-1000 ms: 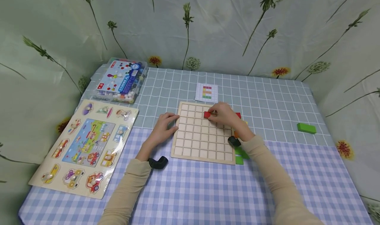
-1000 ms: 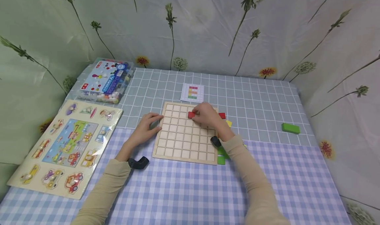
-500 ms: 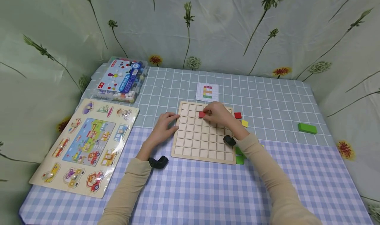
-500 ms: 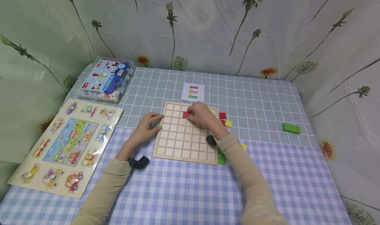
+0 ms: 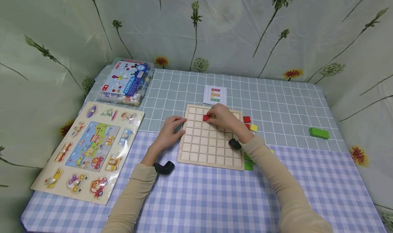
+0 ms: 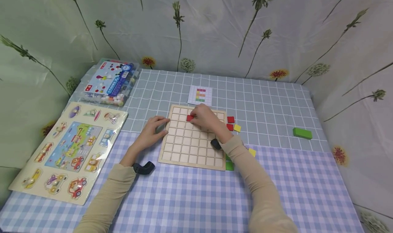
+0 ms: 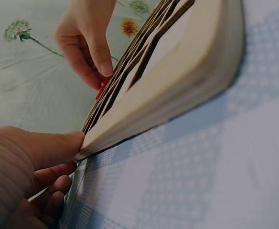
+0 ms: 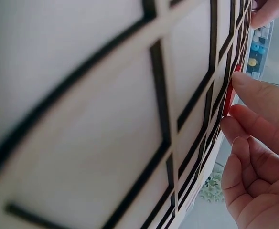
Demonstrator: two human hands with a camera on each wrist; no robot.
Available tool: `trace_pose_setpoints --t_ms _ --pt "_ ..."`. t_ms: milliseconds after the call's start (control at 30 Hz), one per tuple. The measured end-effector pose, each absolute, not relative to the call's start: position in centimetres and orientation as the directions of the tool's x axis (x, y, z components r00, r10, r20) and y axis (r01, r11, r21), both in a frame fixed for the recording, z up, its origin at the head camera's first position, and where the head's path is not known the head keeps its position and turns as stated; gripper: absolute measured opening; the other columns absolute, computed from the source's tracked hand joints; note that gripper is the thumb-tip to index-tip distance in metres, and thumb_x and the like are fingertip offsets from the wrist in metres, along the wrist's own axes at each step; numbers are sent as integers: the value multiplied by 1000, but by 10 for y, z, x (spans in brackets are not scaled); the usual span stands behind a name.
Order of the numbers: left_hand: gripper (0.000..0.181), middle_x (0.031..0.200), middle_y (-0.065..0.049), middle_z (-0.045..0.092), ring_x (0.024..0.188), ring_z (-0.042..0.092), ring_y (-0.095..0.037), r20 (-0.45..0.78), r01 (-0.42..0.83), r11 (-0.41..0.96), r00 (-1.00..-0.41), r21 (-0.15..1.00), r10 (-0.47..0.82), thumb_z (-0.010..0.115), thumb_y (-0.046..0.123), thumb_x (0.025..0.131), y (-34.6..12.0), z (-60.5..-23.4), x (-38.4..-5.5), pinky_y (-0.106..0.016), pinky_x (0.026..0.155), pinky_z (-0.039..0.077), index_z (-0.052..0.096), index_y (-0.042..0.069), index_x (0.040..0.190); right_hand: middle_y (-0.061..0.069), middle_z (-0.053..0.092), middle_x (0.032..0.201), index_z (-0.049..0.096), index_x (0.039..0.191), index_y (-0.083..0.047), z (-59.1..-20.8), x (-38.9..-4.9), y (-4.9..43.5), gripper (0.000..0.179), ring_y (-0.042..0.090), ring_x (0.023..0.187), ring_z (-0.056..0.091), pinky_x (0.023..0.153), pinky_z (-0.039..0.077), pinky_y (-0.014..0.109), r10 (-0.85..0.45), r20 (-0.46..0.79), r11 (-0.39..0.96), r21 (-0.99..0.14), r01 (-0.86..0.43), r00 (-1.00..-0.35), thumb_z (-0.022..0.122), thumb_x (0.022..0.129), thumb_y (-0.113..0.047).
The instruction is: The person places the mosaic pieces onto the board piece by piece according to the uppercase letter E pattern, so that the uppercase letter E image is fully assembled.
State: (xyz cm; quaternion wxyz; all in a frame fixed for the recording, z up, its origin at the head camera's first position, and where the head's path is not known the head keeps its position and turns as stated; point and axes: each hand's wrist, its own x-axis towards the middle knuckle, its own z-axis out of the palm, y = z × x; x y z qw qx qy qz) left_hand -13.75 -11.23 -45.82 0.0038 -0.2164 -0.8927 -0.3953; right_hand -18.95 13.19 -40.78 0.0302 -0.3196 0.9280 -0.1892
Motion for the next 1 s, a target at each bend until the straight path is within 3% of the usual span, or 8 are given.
trace_pose_setpoints --t_ms 267,533,1000 --pt "44 125 -20 53 115 45 -36 176 391 591 -904 706 389 66 9 85 -112 -458 -138 -50 96 39 56 -2 127 16 70 90 72 96 3 -406 -190 144 20 29 88 60 80 48 39 -590 71 719 -406 -564 -804 69 82 -10" --pt "45 125 -20 53 114 45 -36 181 391 589 -906 707 383 67 9 84 -111 -457 -138 -51 96 39 57 -1 127 19 68 100 70 103 5 -403 -189 173 24 31 95 58 82 49 41 -476 20 782 -446 -434 -879 67 84 -9" --pt "44 126 -20 52 115 45 -36 160 379 599 -908 705 386 65 11 87 -112 -458 -139 -50 97 39 55 -1 128 21 66 98 69 104 5 -409 -176 235 24 33 86 56 75 51 42 -392 58 837 -392 -382 -918 67 84 -8"
